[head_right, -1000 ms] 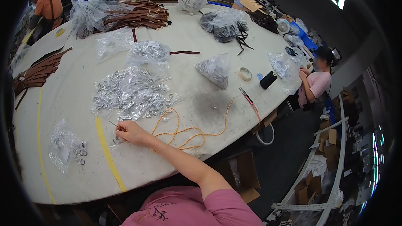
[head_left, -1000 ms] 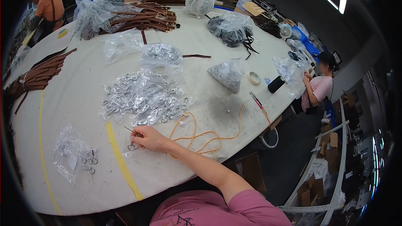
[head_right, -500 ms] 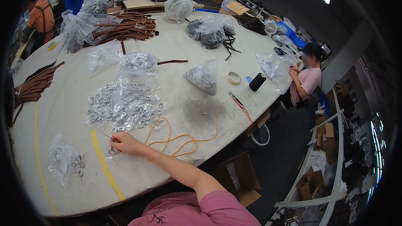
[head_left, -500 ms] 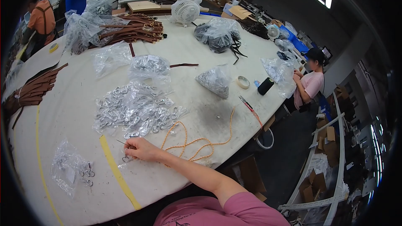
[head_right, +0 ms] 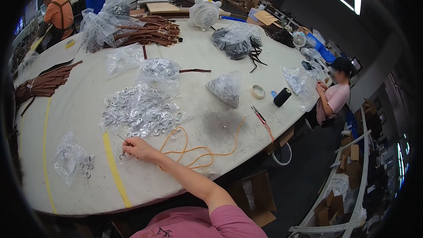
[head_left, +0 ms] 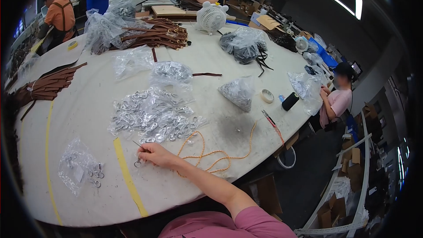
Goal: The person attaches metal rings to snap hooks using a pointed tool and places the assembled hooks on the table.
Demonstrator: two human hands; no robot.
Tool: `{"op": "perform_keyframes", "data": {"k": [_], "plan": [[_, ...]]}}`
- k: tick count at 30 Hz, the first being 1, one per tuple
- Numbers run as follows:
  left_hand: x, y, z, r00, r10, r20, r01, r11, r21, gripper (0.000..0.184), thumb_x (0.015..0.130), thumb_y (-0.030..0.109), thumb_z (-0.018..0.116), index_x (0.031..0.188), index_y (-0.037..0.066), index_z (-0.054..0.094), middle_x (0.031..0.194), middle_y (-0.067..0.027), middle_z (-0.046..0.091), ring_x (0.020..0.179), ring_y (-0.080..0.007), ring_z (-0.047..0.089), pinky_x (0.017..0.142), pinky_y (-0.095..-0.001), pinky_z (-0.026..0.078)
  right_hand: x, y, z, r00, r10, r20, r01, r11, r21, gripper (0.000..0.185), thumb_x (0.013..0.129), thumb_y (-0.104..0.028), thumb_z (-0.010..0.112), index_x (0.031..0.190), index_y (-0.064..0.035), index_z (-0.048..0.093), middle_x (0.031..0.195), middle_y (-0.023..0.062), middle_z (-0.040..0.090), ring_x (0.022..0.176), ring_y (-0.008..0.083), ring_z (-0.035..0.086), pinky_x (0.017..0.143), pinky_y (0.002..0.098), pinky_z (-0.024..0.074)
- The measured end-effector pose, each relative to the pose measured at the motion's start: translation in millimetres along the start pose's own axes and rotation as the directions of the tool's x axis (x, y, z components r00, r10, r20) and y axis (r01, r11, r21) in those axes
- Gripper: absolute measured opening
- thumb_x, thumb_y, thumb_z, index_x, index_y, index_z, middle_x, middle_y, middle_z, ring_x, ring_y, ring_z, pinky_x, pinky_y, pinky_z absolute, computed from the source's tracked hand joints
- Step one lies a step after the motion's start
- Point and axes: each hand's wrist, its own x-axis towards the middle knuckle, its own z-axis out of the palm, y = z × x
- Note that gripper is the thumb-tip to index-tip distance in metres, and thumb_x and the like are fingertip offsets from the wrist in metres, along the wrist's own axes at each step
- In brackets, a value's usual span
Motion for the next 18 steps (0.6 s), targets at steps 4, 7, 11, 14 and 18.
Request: {"op": "perform_keyframes", "data": {"k": [4,7,11,14,18], "plan": [[-37,32,-12,0.849,0.116,-0.515,-0.195,0.975,-0.103,0.019,0.083,0.014,0.057,0.093,-0.002,0.062,0.080,-0.0082,0.066,0.075,-0.0149,0.063,0.069,-0.0272,0.051,3,-12,-9,0.998,-0.051,-0.023,0.052,0.997,0.059,0.015,0.086,-0.019,0.054,0.088,-0.0035,0.056,0.068,-0.0013,0.053,0.050,0.0020,0.044,0.040,0.0166,0.0339],[-19,31,-65,0.285,-0.136,-0.949,-0.486,0.833,-0.265,0.014,0.083,0.002,0.051,0.093,-0.005,0.059,0.077,-0.0101,0.063,0.072,-0.0146,0.061,0.065,-0.0249,0.050,5,-28,-12,0.995,-0.029,-0.092,0.042,0.988,0.147,0.015,0.085,-0.019,0.056,0.087,-0.0036,0.056,0.066,0.0000,0.053,0.043,0.0020,0.041,0.034,0.0160,0.0289],[17,27,-128,0.214,-0.348,-0.913,-0.821,0.442,-0.361,0.036,0.083,0.016,0.058,0.109,-0.007,0.049,0.098,-0.0121,0.057,0.085,-0.0140,0.056,0.068,-0.0251,0.048,16,-28,-14,0.992,-0.062,-0.108,0.087,0.965,0.247,0.016,0.083,-0.019,0.059,0.084,-0.0028,0.056,0.065,0.0007,0.054,0.041,0.0010,0.041,0.031,0.0152,0.0273],[34,23,-143,0.340,-0.365,-0.867,-0.789,0.391,-0.474,0.039,0.083,0.020,0.058,0.110,-0.007,0.049,0.094,-0.0107,0.059,0.079,-0.0141,0.059,0.069,-0.0272,0.051,15,-26,-10,0.997,-0.024,-0.079,0.039,0.983,0.180,0.015,0.083,-0.018,0.060,0.083,-0.0026,0.056,0.064,0.0000,0.054,0.041,0.0009,0.041,0.032,0.0150,0.0275],[50,15,-147,0.514,-0.227,-0.827,-0.718,0.414,-0.560,0.025,0.084,0.018,0.057,0.095,-0.004,0.057,0.078,-0.0058,0.061,0.065,-0.0111,0.058,0.060,-0.0235,0.050,13,-26,-2,0.999,0.040,0.022,-0.040,0.999,0.001,0.014,0.082,-0.016,0.060,0.081,-0.0024,0.057,0.062,-0.0011,0.053,0.042,0.0009,0.040,0.034,0.0148,0.0272]]}}
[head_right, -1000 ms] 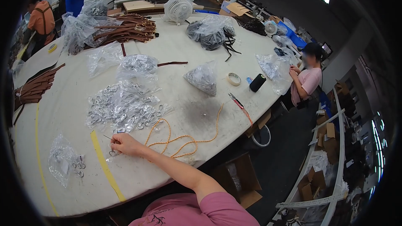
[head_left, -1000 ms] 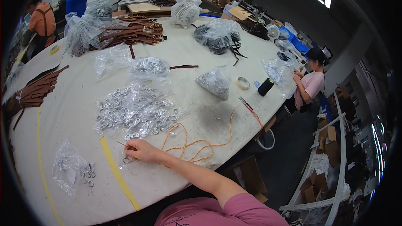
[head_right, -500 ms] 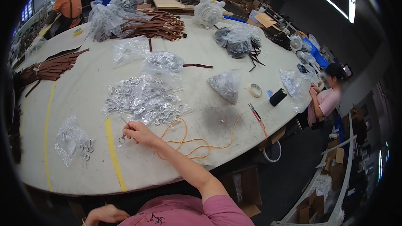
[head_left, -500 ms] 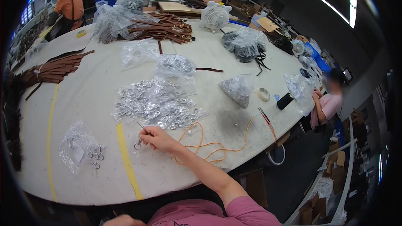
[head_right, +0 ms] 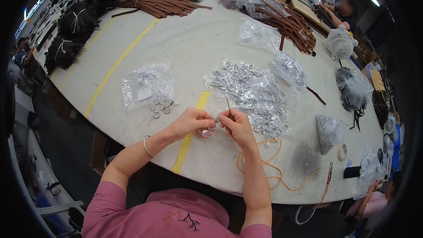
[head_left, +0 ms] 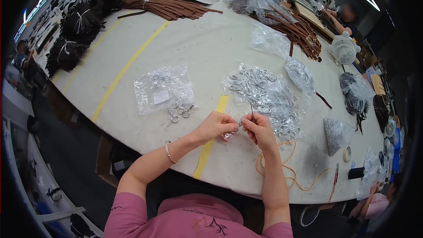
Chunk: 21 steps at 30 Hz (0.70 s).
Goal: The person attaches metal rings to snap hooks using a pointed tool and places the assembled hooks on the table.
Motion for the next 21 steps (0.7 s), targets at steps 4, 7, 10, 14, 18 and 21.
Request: {"op": "perform_keyframes", "data": {"k": [4,7,10,14,18,21], "plan": [[7,-21,5,0.988,0.122,-0.092,-0.120,0.992,0.027,0.017,0.087,0.015,0.054,0.082,0.000,0.060,0.069,-0.0025,0.059,0.060,-0.0068,0.055,0.051,-0.0196,0.046,-1,5,3,0.999,-0.023,0.042,0.030,0.980,-0.196,0.012,0.081,-0.014,0.060,0.082,-0.0012,0.060,0.064,-0.0016,0.056,0.050,0.0023,0.044,0.043,0.0175,0.0327],[4,-27,11,0.973,0.181,-0.140,-0.186,0.982,-0.026,0.016,0.087,0.015,0.054,0.087,0.000,0.058,0.072,-0.0032,0.060,0.060,-0.0071,0.056,0.050,-0.0191,0.046,-2,6,4,0.999,-0.052,0.001,0.051,0.983,-0.176,0.013,0.082,-0.013,0.059,0.084,-0.0001,0.061,0.066,-0.0004,0.058,0.054,0.0036,0.048,0.047,0.0186,0.0350],[0,-20,12,0.998,0.062,-0.017,-0.064,0.948,-0.313,0.016,0.087,0.014,0.054,0.093,0.000,0.056,0.076,-0.0045,0.060,0.062,-0.0086,0.058,0.050,-0.0197,0.048,0,12,8,0.969,-0.236,-0.071,0.195,0.911,-0.364,0.013,0.083,-0.012,0.058,0.084,0.0005,0.061,0.066,0.0010,0.059,0.053,0.0038,0.047,0.046,0.0187,0.0351],[0,-20,12,0.999,-0.035,0.040,0.046,0.942,-0.332,0.017,0.086,0.012,0.054,0.097,-0.001,0.054,0.080,-0.0065,0.061,0.063,-0.0109,0.060,0.051,-0.0225,0.052,1,14,9,0.967,-0.215,-0.140,0.173,0.950,-0.261,0.013,0.083,-0.012,0.057,0.084,0.0009,0.060,0.065,0.0020,0.058,0.052,0.0035,0.045,0.046,0.0193,0.0350],[2,-22,10,1.000,-0.011,0.007,0.012,0.977,-0.215,0.018,0.085,0.011,0.055,0.098,-0.001,0.053,0.081,-0.0077,0.061,0.064,-0.0130,0.061,0.051,-0.0238,0.053,2,8,10,0.991,-0.093,-0.099,0.082,0.991,-0.107,0.012,0.083,-0.011,0.057,0.083,0.0011,0.060,0.064,0.0010,0.056,0.054,0.0030,0.044,0.048,0.0189,0.0349],[1,-23,10,1.000,-0.018,0.024,0.023,0.973,-0.232,0.019,0.085,0.012,0.055,0.098,-0.002,0.053,0.081,-0.0079,0.061,0.065,-0.0136,0.061,0.051,-0.0232,0.053,2,13,10,0.991,-0.105,-0.083,0.094,0.987,-0.129,0.012,0.083,-0.010,0.057,0.085,0.0013,0.059,0.066,0.0001,0.055,0.057,0.0030,0.044,0.050,0.0185,0.0355]]}}
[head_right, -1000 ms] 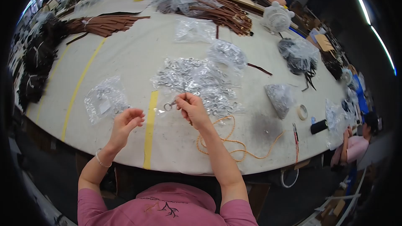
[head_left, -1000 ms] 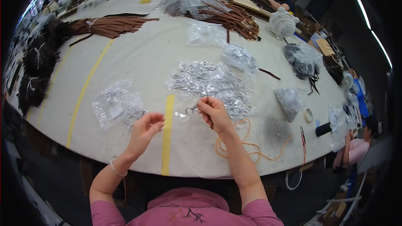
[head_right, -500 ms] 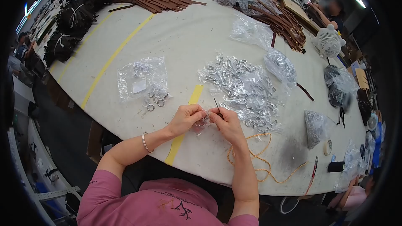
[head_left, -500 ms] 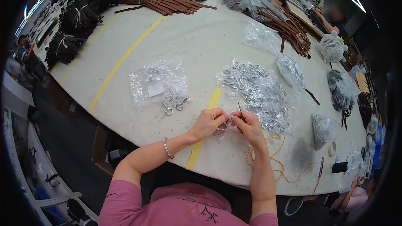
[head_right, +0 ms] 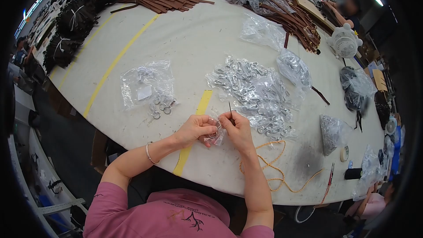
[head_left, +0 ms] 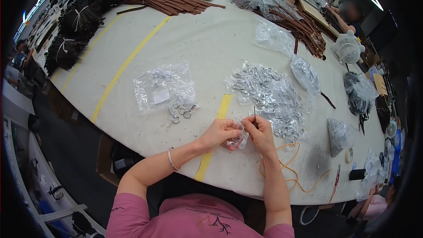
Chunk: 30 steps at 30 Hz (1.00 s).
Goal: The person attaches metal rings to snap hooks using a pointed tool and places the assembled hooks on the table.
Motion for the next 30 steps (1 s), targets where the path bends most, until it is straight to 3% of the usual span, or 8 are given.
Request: {"op": "perform_keyframes", "data": {"k": [4,7,9,11,17,22,26,30], "plan": [[-3,6,1,0.998,-0.057,-0.010,0.057,0.997,-0.043,0.019,0.084,0.011,0.055,0.096,-0.003,0.053,0.080,-0.0082,0.060,0.064,-0.0138,0.061,0.050,-0.0227,0.052,4,10,2,0.994,-0.109,-0.032,0.108,0.994,-0.024,0.012,0.083,-0.013,0.057,0.087,-0.0019,0.058,0.064,-0.0029,0.052,0.048,0.0009,0.040,0.040,0.0161,0.0292],[-1,4,6,0.993,0.055,-0.109,-0.044,0.994,0.103,0.017,0.084,0.009,0.053,0.095,-0.005,0.053,0.080,-0.0084,0.060,0.063,-0.0137,0.060,0.049,-0.0223,0.051,-1,-1,5,0.998,-0.031,-0.052,0.034,0.998,0.055,0.016,0.080,-0.010,0.058,0.088,0.0044,0.056,0.071,0.0029,0.058,0.063,0.0066,0.052,0.056,0.0204,0.0415],[-1,2,7,0.982,0.132,-0.136,-0.096,0.965,0.243,0.016,0.084,0.008,0.052,0.094,-0.005,0.053,0.078,-0.0083,0.060,0.062,-0.0128,0.060,0.048,-0.0219,0.051,0,7,7,0.995,-0.083,-0.053,0.087,0.994,0.070,0.017,0.079,-0.011,0.060,0.085,0.0046,0.056,0.071,0.0042,0.059,0.064,0.0073,0.054,0.057,0.0210,0.0434],[-4,5,14,0.978,0.152,-0.145,-0.108,0.956,0.273,0.014,0.085,0.007,0.051,0.093,-0.005,0.054,0.078,-0.0087,0.061,0.061,-0.0124,0.060,0.048,-0.0218,0.051,-1,9,5,0.994,-0.099,-0.038,0.101,0.994,0.039,0.013,0.080,-0.011,0.060,0.084,0.0011,0.057,0.068,-0.0006,0.056,0.059,0.0035,0.048,0.050,0.0188,0.0366],[-2,3,12,0.979,0.140,-0.151,-0.140,0.990,0.009,0.007,0.086,0.006,0.052,0.086,-0.001,0.053,0.074,-0.0062,0.060,0.062,-0.0106,0.059,0.051,-0.0218,0.051,-4,7,9,0.976,-0.195,-0.099,0.198,0.980,0.021,0.012,0.078,-0.008,0.059,0.079,0.0033,0.056,0.065,0.0021,0.056,0.060,0.0053,0.048,0.052,0.0222,0.0401],[-3,4,11,0.963,0.230,-0.143,-0.218,0.971,0.098,0.006,0.084,0.005,0.054,0.084,0.001,0.049,0.071,-0.0048,0.058,0.060,-0.0081,0.056,0.049,-0.0205,0.049,-1,12,12,0.973,-0.214,-0.082,0.225,0.959,0.173,0.015,0.080,-0.012,0.061,0.083,0.0027,0.057,0.069,0.0006,0.057,0.061,0.0034,0.046,0.053,0.0201,0.0381],[-5,2,16,0.948,0.276,-0.157,-0.220,0.928,0.301,0.008,0.083,0.004,0.055,0.086,0.001,0.047,0.069,-0.0045,0.057,0.058,-0.0072,0.054,0.048,-0.0207,0.047,-9,1,13,0.971,-0.225,-0.082,0.223,0.974,-0.027,0.020,0.078,-0.014,0.063,0.081,0.0043,0.056,0.068,0.0041,0.058,0.061,0.0051,0.048,0.053,0.0218,0.0406],[-5,5,17,0.962,0.229,-0.151,-0.189,0.952,0.243,0.011,0.083,0.005,0.055,0.088,0.000,0.047,0.070,-0.0057,0.058,0.058,-0.0086,0.055,0.048,-0.0213,0.048,-7,4,14,0.958,-0.269,-0.103,0.261,0.962,-0.083,0.021,0.075,-0.013,0.062,0.078,0.0067,0.055,0.066,0.0101,0.060,0.060,0.0083,0.053,0.054,0.0248,0.0443]]}}
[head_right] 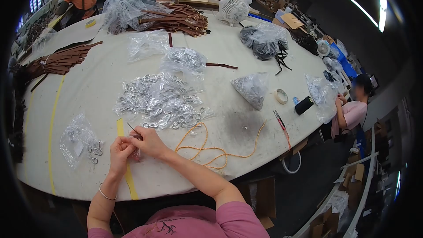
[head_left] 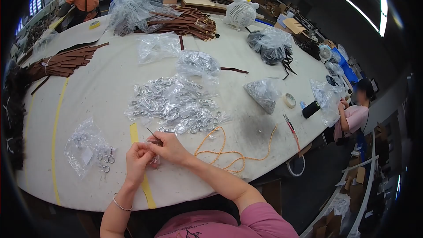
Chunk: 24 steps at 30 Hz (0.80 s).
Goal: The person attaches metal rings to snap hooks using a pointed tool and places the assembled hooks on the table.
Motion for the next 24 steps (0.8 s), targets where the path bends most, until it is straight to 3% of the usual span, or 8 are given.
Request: {"op": "perform_keyframes", "data": {"k": [7,10,13,16,19,22,24], "plan": [[0,7,-1,0.990,-0.143,0.009,0.143,0.989,-0.049,0.014,0.083,0.008,0.056,0.090,-0.003,0.051,0.072,-0.0078,0.061,0.060,-0.0108,0.059,0.047,-0.0223,0.050,-1,6,-2,0.999,-0.001,0.038,0.000,1.000,0.017,0.014,0.076,-0.009,0.059,0.077,0.0046,0.058,0.065,0.0102,0.059,0.058,0.0137,0.056,0.053,0.0280,0.0441],[0,4,-5,0.986,-0.160,0.039,0.161,0.987,-0.028,0.013,0.083,0.009,0.056,0.088,-0.003,0.054,0.073,-0.0074,0.061,0.057,-0.0110,0.059,0.046,-0.0214,0.050,0,12,1,0.969,-0.244,-0.025,0.237,0.959,-0.156,0.010,0.074,-0.007,0.058,0.077,0.0030,0.058,0.068,0.0117,0.057,0.060,0.0207,0.056,0.055,0.0304,0.0439],[-1,3,-7,0.986,-0.152,0.064,0.146,0.985,0.089,0.013,0.083,0.010,0.056,0.087,-0.002,0.056,0.073,-0.0069,0.061,0.054,-0.0109,0.058,0.044,-0.0202,0.048,-3,9,4,0.949,-0.314,-0.029,0.292,0.910,-0.293,0.008,0.073,-0.007,0.058,0.077,0.0009,0.059,0.072,0.0137,0.056,0.063,0.0261,0.055,0.057,0.0310,0.0437],[-1,-1,-9,0.989,-0.120,0.090,0.111,0.989,0.092,0.012,0.084,0.010,0.055,0.088,-0.001,0.054,0.073,-0.0073,0.060,0.052,-0.0110,0.058,0.042,-0.0192,0.046,-1,15,6,0.922,-0.384,-0.057,0.352,0.888,-0.294,0.011,0.075,-0.009,0.060,0.076,0.0018,0.057,0.068,0.0111,0.056,0.058,0.0197,0.055,0.053,0.0295,0.0424],[0,1,-8,0.993,-0.054,0.100,0.059,0.997,-0.046,0.012,0.086,0.010,0.052,0.092,0.000,0.050,0.072,-0.0075,0.060,0.053,-0.0120,0.058,0.043,-0.0197,0.046,-1,5,0,0.999,0.030,0.012,-0.031,0.999,0.034,0.013,0.079,-0.010,0.062,0.084,0.0006,0.057,0.066,0.0015,0.056,0.056,0.0076,0.051,0.049,0.0224,0.0399],[1,1,-10,0.988,-0.045,0.146,0.071,0.980,-0.185,0.014,0.087,0.010,0.051,0.096,0.001,0.046,0.073,-0.0082,0.060,0.055,-0.0134,0.059,0.044,-0.0207,0.048,0,1,-7,0.975,0.143,0.172,-0.201,0.898,0.392,0.017,0.079,-0.012,0.063,0.089,0.0001,0.055,0.067,-0.0006,0.055,0.055,0.0032,0.049,0.047,0.0186,0.0385],[3,0,-12,0.982,-0.052,0.181,0.098,0.962,-0.256,0.015,0.087,0.011,0.051,0.097,0.001,0.046,0.075,-0.0090,0.060,0.056,-0.0143,0.060,0.044,-0.0212,0.048,-1,-3,-11,0.964,0.172,0.204,-0.249,0.858,0.449,0.016,0.079,-0.010,0.063,0.089,-0.0006,0.055,0.068,-0.0006,0.055,0.056,0.0030,0.049,0.048,0.0179,0.0387]]}}
